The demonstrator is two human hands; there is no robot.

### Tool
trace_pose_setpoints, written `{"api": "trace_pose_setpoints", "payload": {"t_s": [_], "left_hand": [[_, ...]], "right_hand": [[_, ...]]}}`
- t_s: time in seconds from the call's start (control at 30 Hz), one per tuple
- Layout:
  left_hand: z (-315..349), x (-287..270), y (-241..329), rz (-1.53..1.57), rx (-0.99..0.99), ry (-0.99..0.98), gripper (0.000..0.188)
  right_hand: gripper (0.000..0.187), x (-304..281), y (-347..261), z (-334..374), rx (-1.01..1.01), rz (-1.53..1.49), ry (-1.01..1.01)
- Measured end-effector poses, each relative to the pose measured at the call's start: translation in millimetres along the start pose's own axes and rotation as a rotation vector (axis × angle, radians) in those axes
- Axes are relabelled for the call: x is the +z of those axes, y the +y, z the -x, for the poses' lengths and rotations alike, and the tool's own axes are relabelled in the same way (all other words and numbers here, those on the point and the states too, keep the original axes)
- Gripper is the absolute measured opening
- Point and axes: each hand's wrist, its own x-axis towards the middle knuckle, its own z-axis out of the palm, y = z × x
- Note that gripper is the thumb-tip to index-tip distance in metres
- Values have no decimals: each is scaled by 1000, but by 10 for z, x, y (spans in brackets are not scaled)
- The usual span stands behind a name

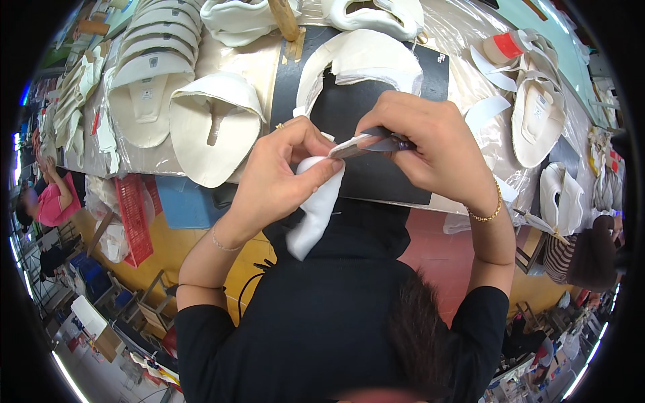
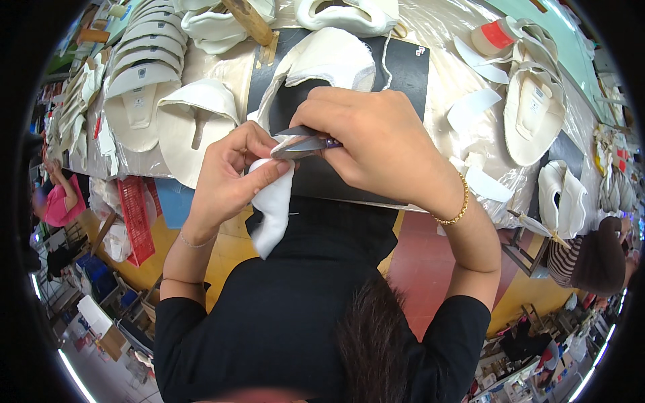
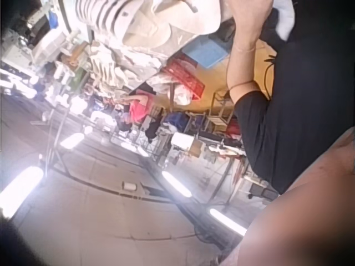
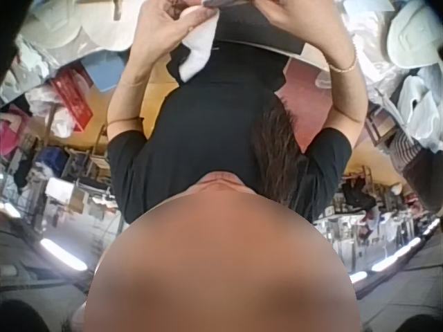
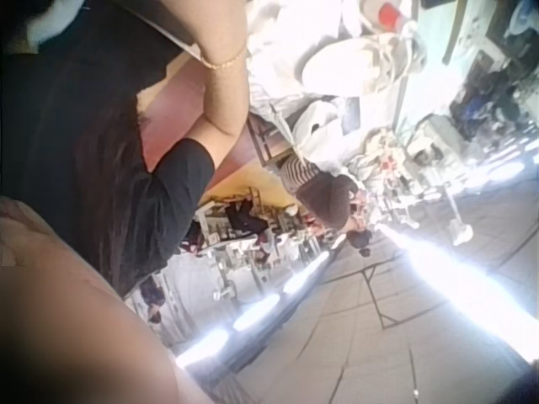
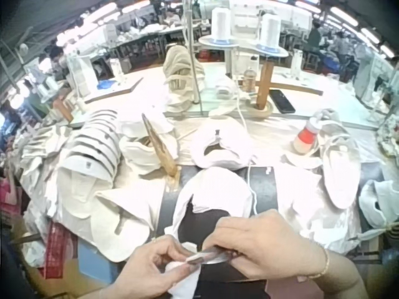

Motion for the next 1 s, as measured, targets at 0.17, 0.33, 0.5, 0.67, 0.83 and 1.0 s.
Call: {"api": "trace_pose_setpoints", "payload": {"t_s": [0.17, 0.33, 0.5, 0.67, 0.83, 1.0], "left_hand": [[-5, 42, 18, -24, -138, 32, 20], [-21, 84, 47, -277, 84, 27, 19], [-18, 27, 51, -391, 137, -10, 11], [-8, 124, 59, -98, 117, 65, 13], [-34, 147, 143, -9, 69, 3, 9], [-60, 163, 190, -19, 47, -7, 11]], "right_hand": [[34, -39, 14, 8, -11, -13, -12], [34, -50, -4, 18, -71, 39, -58], [32, -72, 30, 47, -95, 47, -43], [23, -104, 96, 82, -32, -54, 44], [15, -146, 152, 89, -2, -126, 96], [13, -178, 154, 79, 12, -120, 108]]}}
